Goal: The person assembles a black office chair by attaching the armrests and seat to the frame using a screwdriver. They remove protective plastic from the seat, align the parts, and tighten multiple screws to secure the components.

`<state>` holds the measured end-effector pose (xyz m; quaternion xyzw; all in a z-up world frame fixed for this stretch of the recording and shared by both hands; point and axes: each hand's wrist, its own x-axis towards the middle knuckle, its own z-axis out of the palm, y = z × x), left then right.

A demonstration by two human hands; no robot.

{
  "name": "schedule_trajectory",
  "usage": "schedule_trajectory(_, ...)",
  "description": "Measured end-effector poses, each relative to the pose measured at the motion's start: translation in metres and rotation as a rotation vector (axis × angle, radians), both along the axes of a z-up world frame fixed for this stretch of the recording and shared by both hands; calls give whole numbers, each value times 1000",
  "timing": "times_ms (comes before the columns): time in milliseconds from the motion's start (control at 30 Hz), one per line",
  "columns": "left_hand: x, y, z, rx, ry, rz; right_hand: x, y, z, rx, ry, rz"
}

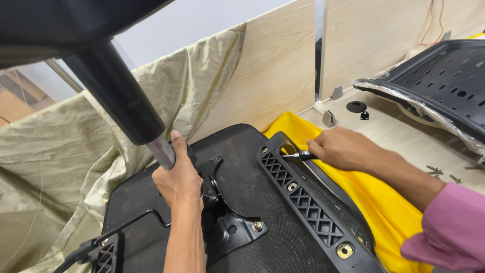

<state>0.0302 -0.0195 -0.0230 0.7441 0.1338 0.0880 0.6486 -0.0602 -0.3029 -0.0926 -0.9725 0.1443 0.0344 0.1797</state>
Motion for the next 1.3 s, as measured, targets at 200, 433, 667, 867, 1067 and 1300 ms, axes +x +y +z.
schedule_trajectory(200, -2, 2, 10, 40, 62, 53, -18, -1, -56, -126, -410, -138)
schedule_trajectory(433, 1, 4, 17, 44, 50, 61, -3, -2, -64, -61, -180, -166)
schedule_trajectory(667, 10, -2, 2, 69, 66, 44, -38, -34, 10, 87, 171, -302)
schedule_trajectory(867, 20, -11, -10, 11, -130, 109, -121, -30, -28, 718, 2, -834)
schedule_trajectory(1067, 33, -2, -19, 21, -96, -4, -173, 22, -96, 1110, 226, -857)
schedule_trajectory(1300, 48, 2, -24, 56, -129, -57, -174, 39, -94, 1312, 142, -805)
